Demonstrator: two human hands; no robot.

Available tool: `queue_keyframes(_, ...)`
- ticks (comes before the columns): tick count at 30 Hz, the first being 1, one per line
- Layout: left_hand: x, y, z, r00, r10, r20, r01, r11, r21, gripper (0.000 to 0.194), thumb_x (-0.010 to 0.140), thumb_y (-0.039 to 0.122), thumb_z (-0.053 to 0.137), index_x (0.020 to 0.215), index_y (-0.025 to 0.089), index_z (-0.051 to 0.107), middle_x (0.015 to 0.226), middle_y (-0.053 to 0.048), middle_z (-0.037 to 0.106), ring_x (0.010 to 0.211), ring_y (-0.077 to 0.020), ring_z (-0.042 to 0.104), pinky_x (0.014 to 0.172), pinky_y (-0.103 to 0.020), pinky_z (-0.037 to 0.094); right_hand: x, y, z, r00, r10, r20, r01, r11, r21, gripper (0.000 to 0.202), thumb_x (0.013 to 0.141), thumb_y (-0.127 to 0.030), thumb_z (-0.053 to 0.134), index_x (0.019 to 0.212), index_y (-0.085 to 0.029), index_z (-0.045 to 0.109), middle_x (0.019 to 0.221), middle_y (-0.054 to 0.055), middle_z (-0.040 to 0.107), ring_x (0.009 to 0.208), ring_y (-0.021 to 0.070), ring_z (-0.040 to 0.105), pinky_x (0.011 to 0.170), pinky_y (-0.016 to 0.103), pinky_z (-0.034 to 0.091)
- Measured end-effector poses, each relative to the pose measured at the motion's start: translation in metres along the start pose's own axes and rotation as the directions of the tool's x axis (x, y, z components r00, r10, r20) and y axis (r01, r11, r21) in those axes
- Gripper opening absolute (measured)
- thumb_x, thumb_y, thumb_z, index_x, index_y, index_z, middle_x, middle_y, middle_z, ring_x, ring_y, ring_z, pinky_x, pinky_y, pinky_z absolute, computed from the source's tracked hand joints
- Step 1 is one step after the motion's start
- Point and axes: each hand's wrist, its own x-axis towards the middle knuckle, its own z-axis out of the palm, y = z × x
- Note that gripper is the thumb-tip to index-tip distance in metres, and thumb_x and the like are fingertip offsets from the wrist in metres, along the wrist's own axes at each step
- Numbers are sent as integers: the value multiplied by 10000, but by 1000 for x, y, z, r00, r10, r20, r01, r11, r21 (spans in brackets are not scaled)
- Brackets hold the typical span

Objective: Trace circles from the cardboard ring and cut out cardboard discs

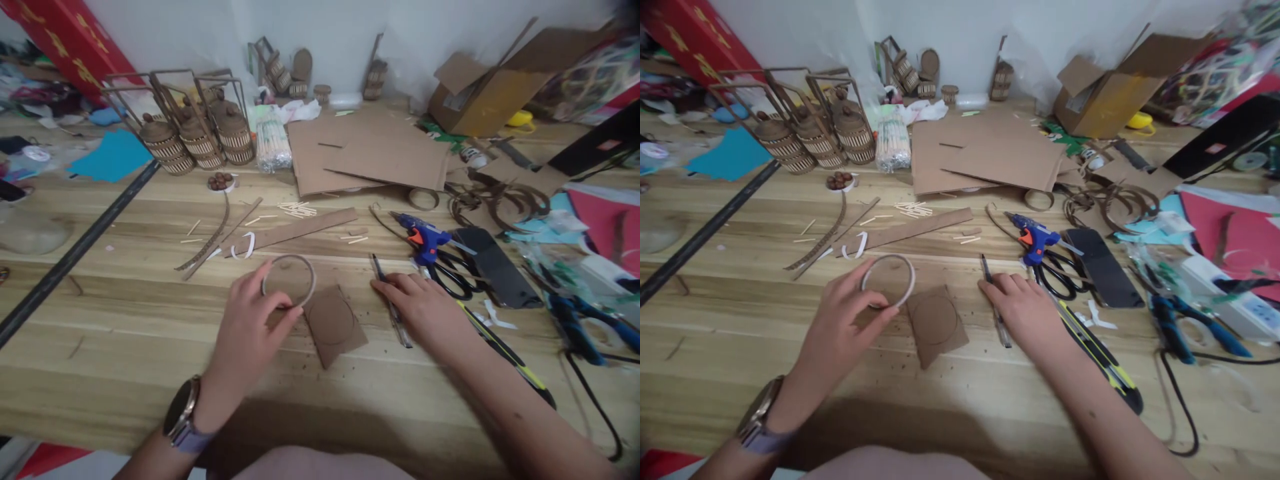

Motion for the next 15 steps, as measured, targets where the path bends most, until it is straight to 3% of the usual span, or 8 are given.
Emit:
queue_keyframes(2,-3,-15,-7,998,-54,-26,55,997,56,186,941,332,616,806,216,672,1448,-184,515,1272,-405,543,1006,-636,476,0,2,1,1000,-10,-13,10,1000,-13,498,868,42,486,1273,-166,689,1203,143,729,1028,321,681,821,424,542)
queue_keyframes(6,-15,-32,-9,992,-118,45,110,982,155,191,964,256,551,814,186,648,1419,-244,525,1299,-413,552,955,-569,524,-5,-5,-4,995,-10,-95,6,999,-45,450,874,-2,503,1259,-141,689,1190,157,740,983,345,695,755,448,534)
queue_keyframes(10,-22,-36,-2,983,-146,115,120,971,206,161,968,226,531,863,177,643,1428,-260,532,1253,-408,599,905,-545,554,-14,-49,-11,959,57,-278,-68,997,-33,291,980,-223,511,1197,-120,674,1122,173,757,896,336,704,724,452,518)
queue_keyframes(12,-22,-37,2,983,-145,110,120,970,210,120,957,233,558,895,176,643,1411,-254,552,1260,-408,595,922,-550,553,-18,-79,-10,952,83,-296,-86,996,5,458,958,-383,581,1323,-108,587,1225,199,723,907,336,706,747,467,529)
queue_keyframes(15,-24,-40,6,987,-151,55,135,965,227,113,935,249,598,989,161,646,1383,-254,557,1253,-411,597,942,-550,554,-19,-115,-2,955,133,-266,-127,991,39,743,774,-401,790,1404,-119,516,1360,242,646,948,381,699,759,516,550)
